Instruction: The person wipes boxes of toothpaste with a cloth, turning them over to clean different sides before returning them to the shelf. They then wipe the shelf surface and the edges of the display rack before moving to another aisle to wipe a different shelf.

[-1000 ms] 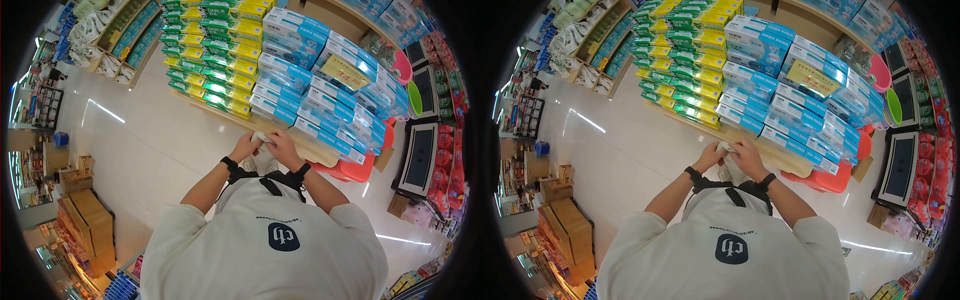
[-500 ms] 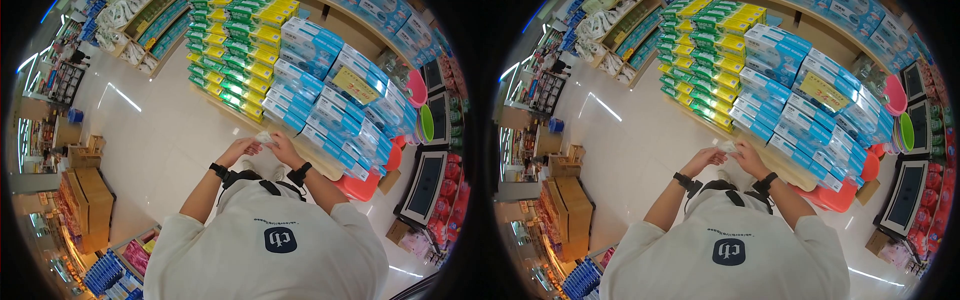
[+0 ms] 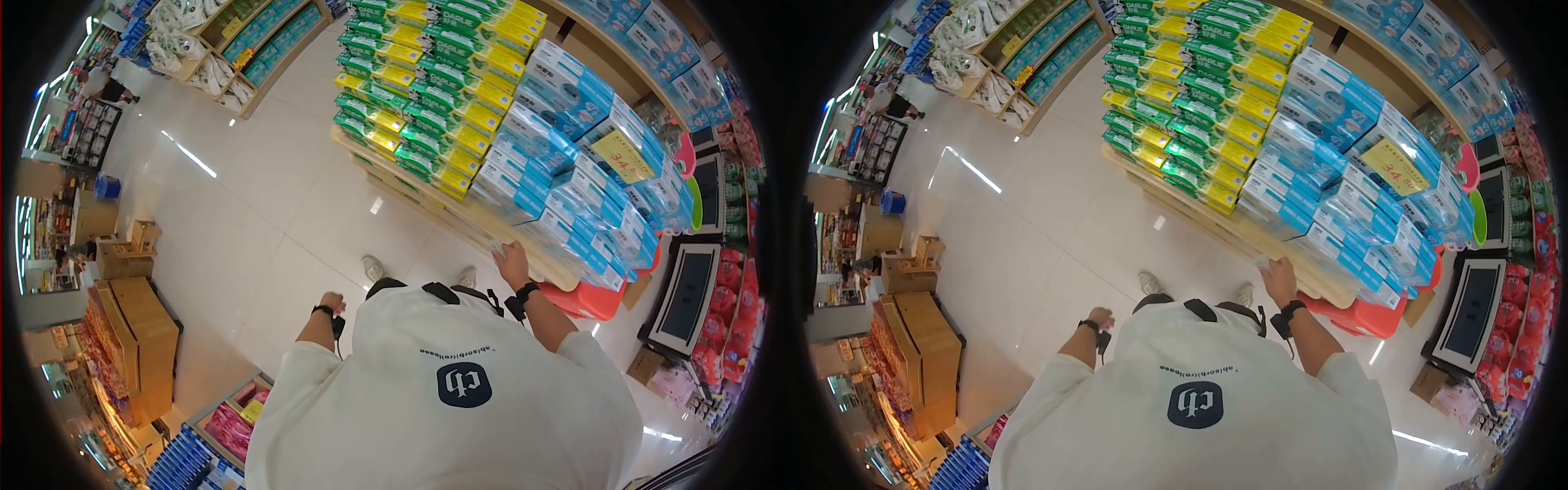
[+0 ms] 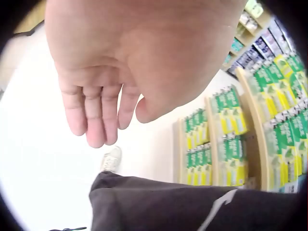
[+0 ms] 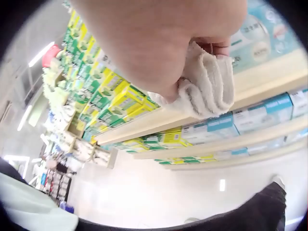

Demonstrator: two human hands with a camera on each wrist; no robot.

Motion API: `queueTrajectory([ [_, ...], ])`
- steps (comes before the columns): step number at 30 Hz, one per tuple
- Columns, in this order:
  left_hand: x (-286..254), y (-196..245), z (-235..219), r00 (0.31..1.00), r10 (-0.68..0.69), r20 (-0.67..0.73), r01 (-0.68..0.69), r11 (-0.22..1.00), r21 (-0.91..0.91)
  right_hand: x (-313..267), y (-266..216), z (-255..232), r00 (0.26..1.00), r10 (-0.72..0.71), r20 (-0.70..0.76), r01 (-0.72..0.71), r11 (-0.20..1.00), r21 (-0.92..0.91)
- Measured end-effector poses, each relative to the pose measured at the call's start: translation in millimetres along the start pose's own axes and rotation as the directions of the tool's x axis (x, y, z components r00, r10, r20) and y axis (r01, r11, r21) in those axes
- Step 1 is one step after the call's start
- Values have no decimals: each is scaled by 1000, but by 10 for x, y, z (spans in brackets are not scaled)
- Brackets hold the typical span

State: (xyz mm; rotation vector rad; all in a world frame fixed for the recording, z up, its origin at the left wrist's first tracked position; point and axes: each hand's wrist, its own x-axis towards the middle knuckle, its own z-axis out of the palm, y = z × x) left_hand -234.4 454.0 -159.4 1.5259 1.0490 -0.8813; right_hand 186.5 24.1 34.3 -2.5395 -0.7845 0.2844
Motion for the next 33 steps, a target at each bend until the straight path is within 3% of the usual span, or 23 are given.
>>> queueTrajectory([
  [1, -305, -63, -95, 973, -229, 31, 224, 904, -363, -33, 13, 121, 996, 84, 13, -83, 996, -17],
  [3, -749, -12, -261, 940, -341, 16, 315, 851, -419, -110, -42, 285, 981, 192, 1, -191, 979, -65],
  [5, -811, -250, -499, 955, -295, -26, 251, 855, -454, -175, 42, 571, 909, 372, -186, -382, 924, -20],
  [6, -800, -359, -656, 944, -329, -3, 277, 799, -534, -195, 133, 689, 855, 507, -106, -509, 860, 10],
  [7, -836, -422, -781, 944, -325, -65, 258, 844, -471, -232, 70, 741, 840, 534, -101, -536, 844, 2],
  [9, -825, -438, -1092, 926, -376, -35, 346, 881, -322, -228, -68, 917, 553, 798, -241, -729, 603, 323],
  [10, -779, -397, -1281, 926, -376, -37, 349, 888, -298, -174, -110, 999, 432, 876, -216, -771, 482, 416],
  [11, -718, -336, -1473, 948, -317, 2, 308, 920, -241, -93, -128, 1078, 410, 887, -214, -776, 463, 429],
  [13, -617, -187, -1804, 961, -273, 45, 276, 947, -163, 47, -136, 1250, 375, 908, -188, -566, 384, 729],
  [15, -426, 97, -2098, 987, -141, -77, 127, 978, -167, 289, -52, 1474, 300, 935, -187, -584, 336, 739],
  [17, -624, 766, -2252, 978, -13, -210, 13, 1000, -4, 523, 51, 1734, 183, 962, -204, -595, 274, 756],
  [18, -630, 1044, -2328, 977, -14, -212, 20, 999, 27, 664, -11, 1799, 158, 969, -188, -594, 245, 767],
  [20, -631, 1492, -2491, 973, 151, -174, -149, 988, 24, 966, -327, 1816, -19, 1000, -15, -281, 9, 960],
  [21, -661, 1670, -2565, 975, 145, -168, -136, 989, 59, 1075, -507, 1786, -49, 999, 8, -274, -22, 961],
  [23, -650, 2026, -2690, 959, 255, -122, -241, 963, 121, 1319, -733, 1740, -223, 974, 36, -289, -102, 952],
  [25, -544, 2197, -2854, 963, 258, -83, -239, 953, 187, 1402, -799, 1920, -268, 963, -16, -338, -78, 938],
  [27, -392, 2311, -2959, 961, 272, -53, -259, 949, 181, 1479, -824, 2079, -270, 947, -172, -482, 22, 876],
  [28, -301, 2369, -3000, 971, 232, -58, -215, 953, 215, 1527, -825, 2199, -213, 971, -109, -322, 36, 946],
  [29, -214, 2427, -3058, 972, 229, -47, -213, 950, 228, 1523, -844, 2306, -230, 968, -105, -321, 27, 947],
  [31, -86, 2502, -3164, 999, 38, 13, -40, 990, 137, 1685, -1290, 2248, -42, 992, -118, -383, 93, 919],
  [32, -19, 2550, -3226, 999, 35, 12, -37, 989, 146, 1774, -1444, 2308, -14, 978, -209, -459, 180, 870],
  [33, 65, 2617, -3286, 997, 60, 50, -69, 979, 194, 1881, -1614, 2312, -22, 979, -203, -456, 171, 873],
])
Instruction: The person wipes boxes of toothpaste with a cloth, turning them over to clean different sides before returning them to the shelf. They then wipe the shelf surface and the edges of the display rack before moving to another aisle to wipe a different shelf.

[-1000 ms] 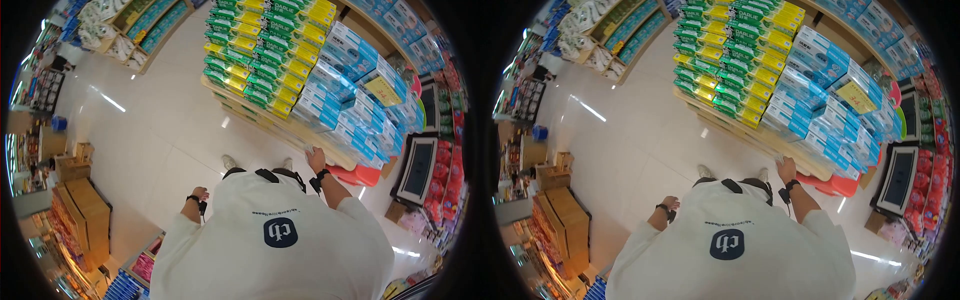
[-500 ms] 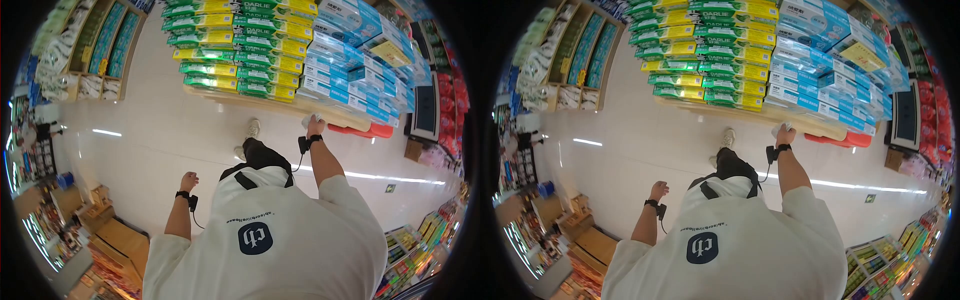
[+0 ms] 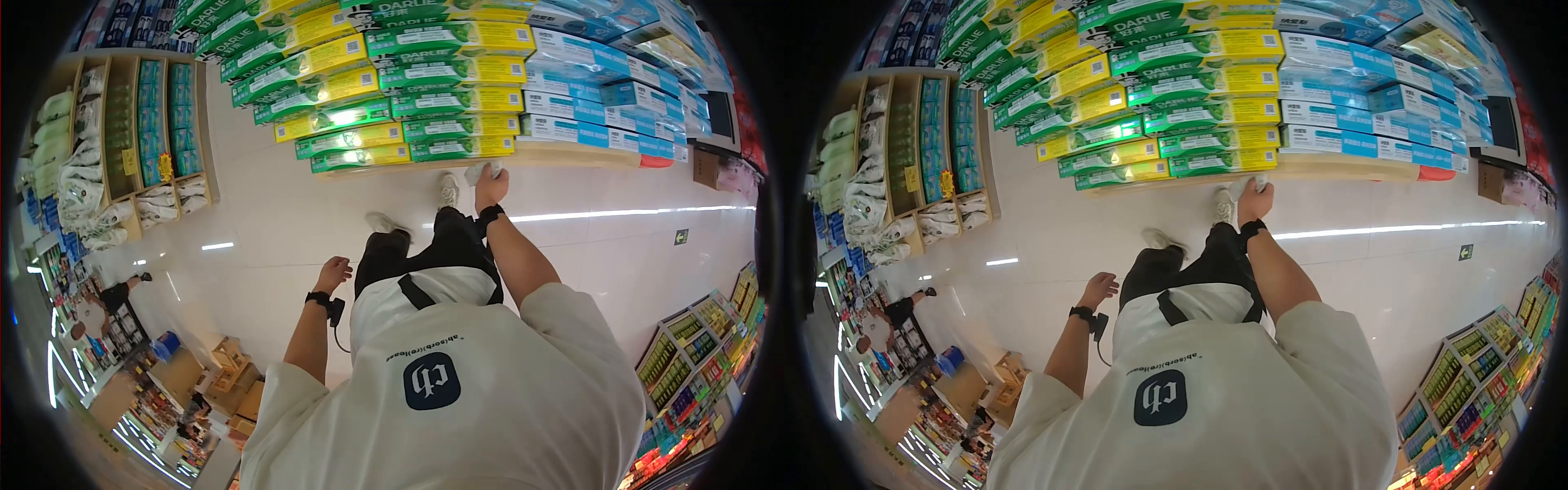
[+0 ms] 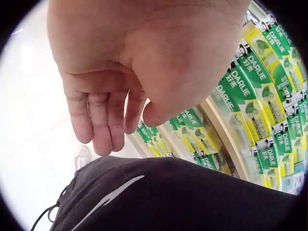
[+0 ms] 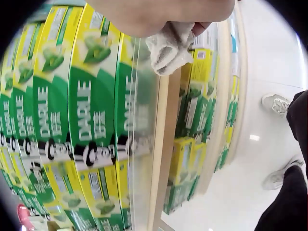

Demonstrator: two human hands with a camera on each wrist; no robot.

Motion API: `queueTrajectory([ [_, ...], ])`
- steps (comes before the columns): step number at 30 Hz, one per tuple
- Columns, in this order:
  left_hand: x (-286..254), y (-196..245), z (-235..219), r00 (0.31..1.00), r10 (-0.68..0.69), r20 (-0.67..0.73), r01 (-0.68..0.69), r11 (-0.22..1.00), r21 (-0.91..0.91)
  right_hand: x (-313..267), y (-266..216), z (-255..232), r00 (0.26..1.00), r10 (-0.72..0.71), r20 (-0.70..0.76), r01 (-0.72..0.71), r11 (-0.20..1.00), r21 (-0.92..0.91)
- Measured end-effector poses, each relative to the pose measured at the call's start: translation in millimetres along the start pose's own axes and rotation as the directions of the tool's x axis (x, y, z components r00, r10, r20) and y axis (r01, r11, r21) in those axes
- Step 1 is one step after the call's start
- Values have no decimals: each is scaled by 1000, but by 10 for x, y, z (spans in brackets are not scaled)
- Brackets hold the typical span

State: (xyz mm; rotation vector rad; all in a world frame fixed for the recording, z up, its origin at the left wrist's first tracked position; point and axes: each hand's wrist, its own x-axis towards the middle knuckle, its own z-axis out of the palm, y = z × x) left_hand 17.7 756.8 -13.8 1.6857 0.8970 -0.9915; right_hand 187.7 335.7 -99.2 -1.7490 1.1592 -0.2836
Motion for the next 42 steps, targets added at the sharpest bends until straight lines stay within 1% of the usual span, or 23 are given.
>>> queueTrajectory([
  [4, 358, 270, -384, 984, 145, 99, -163, 967, 198, -523, -60, 321, 994, -109, -6, 107, 987, -119],
  [6, 452, 475, -592, 961, 259, 101, -275, 941, 199, -715, -95, 452, 985, -163, -57, 154, 977, -144],
  [10, 773, 595, -1087, 941, 314, 129, -335, 921, 198, -1217, -169, 819, 985, -161, -58, 154, 982, -110],
  [13, 883, 667, -1341, 957, 269, 109, -289, 919, 269, -1754, -186, 1200, 991, -133, -1, 131, 983, -125],
  [15, 959, 704, -1391, 949, 300, 97, -315, 921, 230, -2146, -213, 1449, 994, -109, 32, 112, 985, -129],
  [17, 1030, 785, -1357, 937, 339, 82, -349, 916, 198, -2505, -259, 1687, 976, -115, 183, 142, 980, -141],
  [21, 1036, 1101, -1068, 899, 439, -5, -433, 889, 146, -2918, -391, 2014, 980, -102, 170, 115, 991, -65],
  [23, 1082, 1175, -1030, 874, 485, -30, -472, 863, 180, -2880, -386, 1971, 973, -93, 210, 111, 991, -74],
  [24, 1133, 1189, -982, 782, 622, -42, -559, 729, 395, -2790, -365, 1893, 965, -95, 246, 119, 989, -87],
  [25, 1178, 1228, -904, 665, 747, -12, -602, 545, 584, -2658, -288, 1792, 978, -120, 168, 140, 983, -115],
  [26, 1218, 1262, -857, 658, 753, 8, -621, 537, 571, -2484, -205, 1645, 985, -150, 88, 162, 976, -148],
  [27, 1250, 1289, -859, 692, 717, 87, -599, 502, 624, -2144, -6, 1548, 984, -173, -34, 165, 972, -166],
  [28, 1287, 1286, -851, 725, 670, 159, -576, 464, 673, -1831, -54, 1311, 986, -158, -49, 152, 982, -111],
  [29, 1271, 1313, -842, 748, 641, 172, -564, 477, 675, -1445, 100, 1148, 963, -263, -58, 252, 956, -150],
  [31, 1178, 1345, -811, 783, 597, 174, -535, 505, 678, -999, 53, 731, 931, -352, 94, 364, 909, -204],
  [32, 1164, 1357, -809, 817, 552, 168, -498, 528, 688, -832, 119, 599, 917, -395, 55, 397, 890, -224],
  [34, 1227, 1320, -836, 819, 539, 195, -514, 542, 665, -307, 348, 405, 943, -237, -235, 168, 945, -281],
  [36, 1185, 1344, -850, 879, 441, 181, -435, 588, 683, 48, 294, 135, 979, -85, -183, 86, 996, -1],
  [38, 1204, 1366, -864, 884, 423, 200, -432, 575, 694, 93, 371, 173, 922, -312, -229, 240, 925, -294],
  [39, 1243, 1361, -882, 887, 413, 207, -429, 572, 699, -89, 248, 246, 947, -262, -184, 180, 910, -373],
  [40, 1274, 1373, -880, 889, 408, 208, -426, 573, 700, -261, 283, 422, 925, -345, -161, 256, 876, -408],
  [41, 1275, 1364, -888, 887, 411, 211, -431, 570, 700, -620, 97, 580, 955, -274, -113, 217, 905, -366],
  [42, 1259, 1359, -904, 904, 365, 223, -411, 598, 688, -906, 124, 790, 945, -317, -79, 274, 901, -335],
])
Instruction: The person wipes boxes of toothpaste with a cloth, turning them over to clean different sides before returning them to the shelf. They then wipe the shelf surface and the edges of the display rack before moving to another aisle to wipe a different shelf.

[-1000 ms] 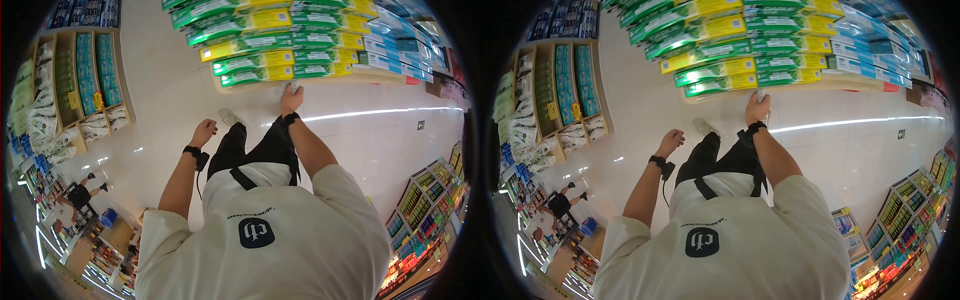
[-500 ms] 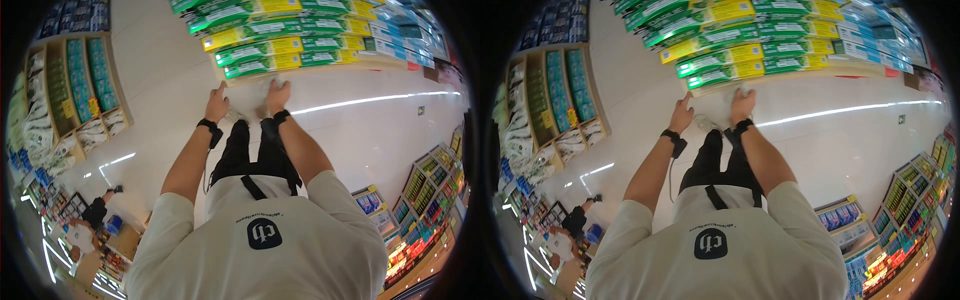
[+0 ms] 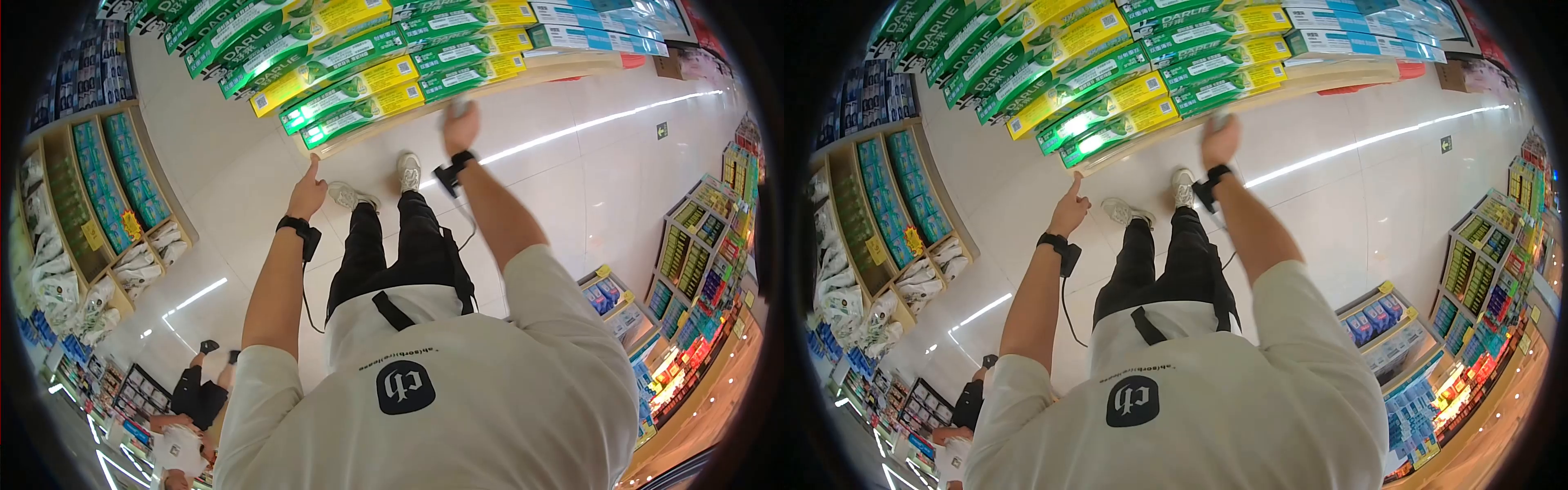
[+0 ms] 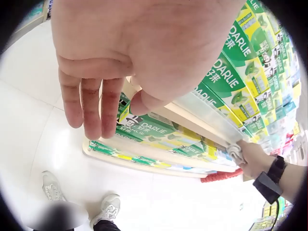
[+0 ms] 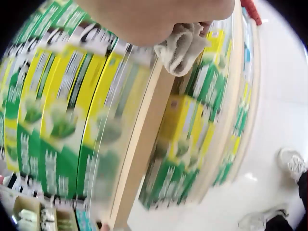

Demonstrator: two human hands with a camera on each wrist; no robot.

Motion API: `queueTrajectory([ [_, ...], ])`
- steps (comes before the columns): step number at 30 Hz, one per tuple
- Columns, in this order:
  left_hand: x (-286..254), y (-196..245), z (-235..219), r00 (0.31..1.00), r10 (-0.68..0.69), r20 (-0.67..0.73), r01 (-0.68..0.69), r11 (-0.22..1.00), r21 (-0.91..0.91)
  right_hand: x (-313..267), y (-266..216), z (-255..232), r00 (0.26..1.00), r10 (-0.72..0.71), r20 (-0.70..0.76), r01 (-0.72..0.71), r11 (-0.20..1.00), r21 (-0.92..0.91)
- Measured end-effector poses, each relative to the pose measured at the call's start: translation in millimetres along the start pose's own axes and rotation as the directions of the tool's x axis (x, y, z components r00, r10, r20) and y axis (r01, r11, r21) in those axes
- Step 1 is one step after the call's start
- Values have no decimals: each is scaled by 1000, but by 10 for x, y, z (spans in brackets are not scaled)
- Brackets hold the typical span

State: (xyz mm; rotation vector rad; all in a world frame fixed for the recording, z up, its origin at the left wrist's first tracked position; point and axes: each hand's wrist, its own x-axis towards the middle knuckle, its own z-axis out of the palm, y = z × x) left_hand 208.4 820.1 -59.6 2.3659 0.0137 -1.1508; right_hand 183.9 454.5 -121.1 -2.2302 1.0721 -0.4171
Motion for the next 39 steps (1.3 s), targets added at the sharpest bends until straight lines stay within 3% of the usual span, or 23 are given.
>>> queueTrajectory([
  [1, 15, 19, -23, 999, -20, 36, 21, 1000, -23, -364, -193, 113, 997, -51, -56, 54, 997, 54],
  [3, 47, 15, -14, 999, -9, 31, 9, 1000, -1, -964, -714, 161, 978, -17, 207, -5, 994, 107],
  [6, 84, 19, -33, 1000, 7, 19, -9, 997, 72, -1543, -1138, 394, 816, -127, 563, -14, 971, 238],
  [10, 5, 126, -127, 995, -61, 74, 59, 998, 38, -1573, -1200, 324, 826, -103, 554, -23, 976, 215],
  [12, 41, 157, -149, 995, -48, 88, 46, 999, 20, -1228, -941, 149, 847, -190, 496, 81, 969, 231],
  [14, 66, 30, -132, 999, 31, 36, -31, 999, -7, -830, -532, -6, 896, -172, 409, 102, 977, 187],
  [16, 29, 107, -197, 999, 9, 50, -8, 1000, -20, -278, 23, -135, 922, -301, 242, 300, 953, 42],
  [17, 36, 109, -213, 998, 2, 66, -1, 1000, -18, 43, 169, -313, 953, -156, 258, 170, 985, -34],
  [18, 29, 117, -225, 996, -6, 84, 7, 1000, -12, 378, 481, -383, 980, -142, 138, 159, 980, -122],
  [19, 18, 151, -236, 996, -24, 87, 24, 1000, 1, 718, 533, -572, 996, 12, 85, 4, 983, -186],
  [21, 71, 93, -170, 996, -26, 80, 29, 999, -33, 1312, 972, -681, 995, -41, 94, 52, 991, -127],
  [22, 75, 58, -168, 996, -22, 83, 27, 998, -55, 1324, 758, -870, 977, -135, 162, 158, 978, -137],
  [24, 74, 25, -164, 997, 2, 79, 1, 999, -38, 1220, 769, -773, 988, -106, 110, 126, 973, -193],
  [26, 55, 45, -143, 998, 31, 50, -28, 999, -45, 852, 442, -628, 997, -31, 68, 45, 977, -209],
  [28, 22, 30, -116, 998, 16, 57, -11, 995, -100, 379, 201, -348, 995, -102, -4, 101, 993, -68],
  [30, 10, 4, -72, 998, 11, 64, -2, 990, -143, -155, -206, -181, 996, -81, 35, 79, 995, 53],
  [34, 26, -20, -53, 997, 29, 71, -14, 979, -202, -1095, -754, 193, 957, -214, 197, 177, 965, 192],
  [36, -41, 0, -51, 996, 47, 70, -34, 984, -176, -1464, -1016, 385, 935, -163, 315, 83, 963, 255],
  [39, -141, -172, 71, 998, 59, 6, -54, 944, -325, -1866, -1342, 544, 923, -116, 366, 30, 972, 234],
])
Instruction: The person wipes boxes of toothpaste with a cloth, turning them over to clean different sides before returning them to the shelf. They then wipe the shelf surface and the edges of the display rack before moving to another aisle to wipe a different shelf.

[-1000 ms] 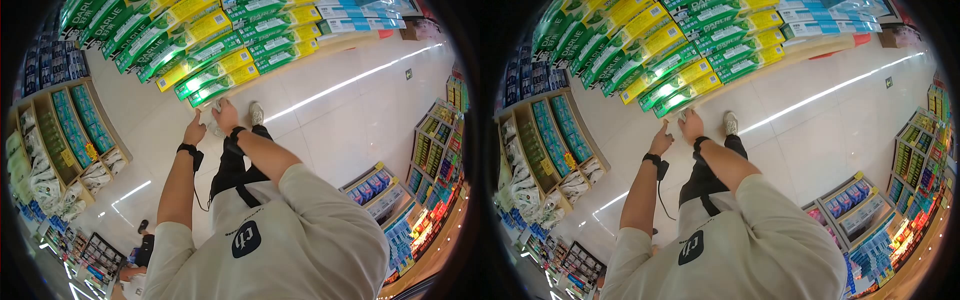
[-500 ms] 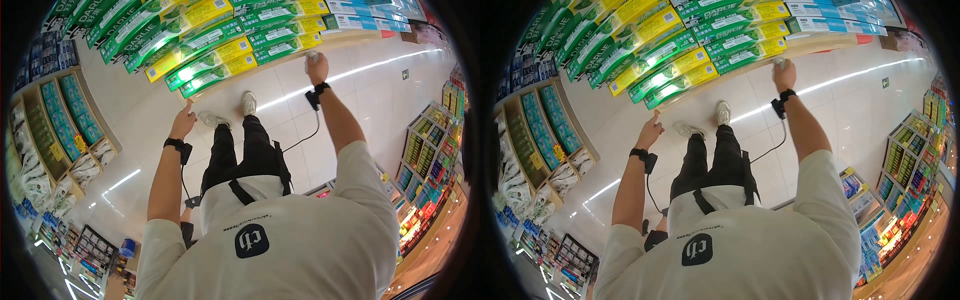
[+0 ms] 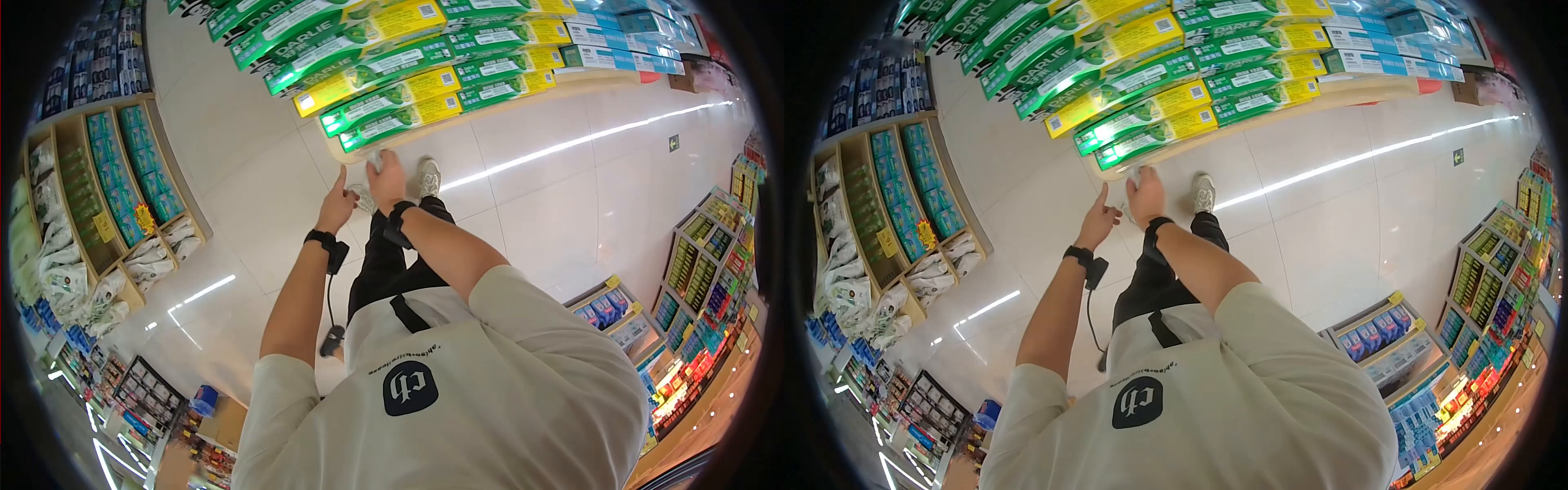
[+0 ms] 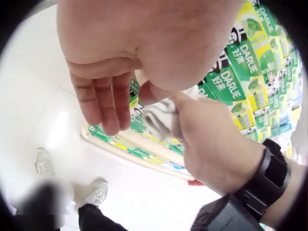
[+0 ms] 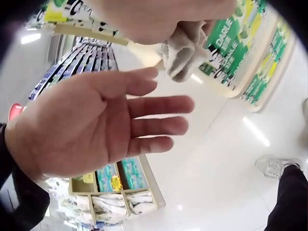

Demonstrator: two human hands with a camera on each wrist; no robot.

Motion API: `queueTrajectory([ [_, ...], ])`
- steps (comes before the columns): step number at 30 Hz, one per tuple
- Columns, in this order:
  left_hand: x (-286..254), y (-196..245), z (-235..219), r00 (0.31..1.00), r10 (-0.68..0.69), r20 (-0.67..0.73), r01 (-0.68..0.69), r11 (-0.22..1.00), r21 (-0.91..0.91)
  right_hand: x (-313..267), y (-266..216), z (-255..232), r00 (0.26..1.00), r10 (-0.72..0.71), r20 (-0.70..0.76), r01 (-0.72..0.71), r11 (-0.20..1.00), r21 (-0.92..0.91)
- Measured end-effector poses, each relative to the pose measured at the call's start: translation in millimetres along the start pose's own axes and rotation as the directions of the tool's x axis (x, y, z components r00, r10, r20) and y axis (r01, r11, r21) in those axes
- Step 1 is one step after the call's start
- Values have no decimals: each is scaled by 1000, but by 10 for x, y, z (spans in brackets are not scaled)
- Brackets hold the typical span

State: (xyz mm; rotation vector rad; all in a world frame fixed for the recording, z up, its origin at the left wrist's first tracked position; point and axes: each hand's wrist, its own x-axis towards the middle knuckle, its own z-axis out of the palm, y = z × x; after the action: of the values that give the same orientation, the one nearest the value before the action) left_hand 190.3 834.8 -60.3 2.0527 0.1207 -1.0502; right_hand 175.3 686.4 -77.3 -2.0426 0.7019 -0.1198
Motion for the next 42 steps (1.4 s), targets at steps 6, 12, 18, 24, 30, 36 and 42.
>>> queueTrajectory([
  [6, -371, -417, -121, 979, -185, 85, 203, 849, -487, -322, -192, 470, 958, -240, 157, 245, 970, -12],
  [12, -710, -1470, -233, 932, -355, 68, 344, 813, -469, -377, -894, 281, 810, -409, 420, 506, 850, -148],
  [18, -1182, -2263, -591, 899, -433, -58, 389, 853, -347, 12, -836, 276, 503, -695, 513, 862, 442, -247],
  [24, -1552, -2775, -647, 824, -566, 9, 546, 791, -277, 311, -798, 717, 649, -626, 433, 752, 612, -243],
  [30, -1352, -2207, -644, 921, -390, 17, 372, 865, -338, -20, -475, 631, 812, -422, 403, 515, 843, -156],
  [36, -699, -1540, -821, 992, -127, -12, 125, 986, -111, -216, -545, 348, 604, -604, 520, 687, 725, 46],
  [42, -158, -831, -858, 992, -127, 10, 121, 916, -384, 369, -736, 585, 612, -666, 427, 779, 601, -180],
])
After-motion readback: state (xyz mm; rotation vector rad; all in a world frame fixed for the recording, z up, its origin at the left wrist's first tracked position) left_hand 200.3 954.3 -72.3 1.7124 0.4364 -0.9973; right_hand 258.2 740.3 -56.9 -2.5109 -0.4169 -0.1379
